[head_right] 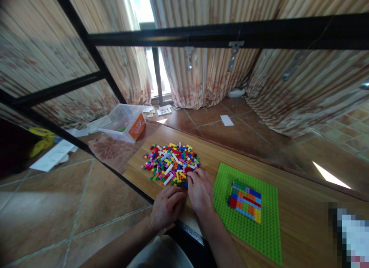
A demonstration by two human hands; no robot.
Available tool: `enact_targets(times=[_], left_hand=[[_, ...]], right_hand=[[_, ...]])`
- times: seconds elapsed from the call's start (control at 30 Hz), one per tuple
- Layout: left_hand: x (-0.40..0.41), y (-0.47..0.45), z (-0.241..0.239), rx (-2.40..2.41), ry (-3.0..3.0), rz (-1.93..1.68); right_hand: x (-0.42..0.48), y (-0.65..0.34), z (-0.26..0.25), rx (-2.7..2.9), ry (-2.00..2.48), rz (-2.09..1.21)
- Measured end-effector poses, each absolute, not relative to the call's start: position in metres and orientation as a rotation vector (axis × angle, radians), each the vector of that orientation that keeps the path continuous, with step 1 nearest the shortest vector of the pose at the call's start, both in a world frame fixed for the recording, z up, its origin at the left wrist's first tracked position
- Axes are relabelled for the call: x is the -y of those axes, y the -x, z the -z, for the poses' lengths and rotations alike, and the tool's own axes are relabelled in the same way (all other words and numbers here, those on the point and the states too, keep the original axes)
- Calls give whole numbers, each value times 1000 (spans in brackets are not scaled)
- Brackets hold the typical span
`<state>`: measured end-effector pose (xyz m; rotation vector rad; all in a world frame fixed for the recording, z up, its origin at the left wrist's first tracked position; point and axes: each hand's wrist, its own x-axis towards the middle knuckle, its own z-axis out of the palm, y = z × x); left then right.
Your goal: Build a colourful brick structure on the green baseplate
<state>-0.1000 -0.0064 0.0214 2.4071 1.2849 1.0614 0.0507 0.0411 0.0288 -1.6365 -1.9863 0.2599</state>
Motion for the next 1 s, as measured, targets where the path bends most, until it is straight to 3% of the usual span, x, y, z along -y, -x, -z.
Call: enact_targets(times=[1.0], left_hand=[[8,106,-15,-1201,-2367,-1125]], right_hand=[[-26,-40,-29,2081,1406,-308]])
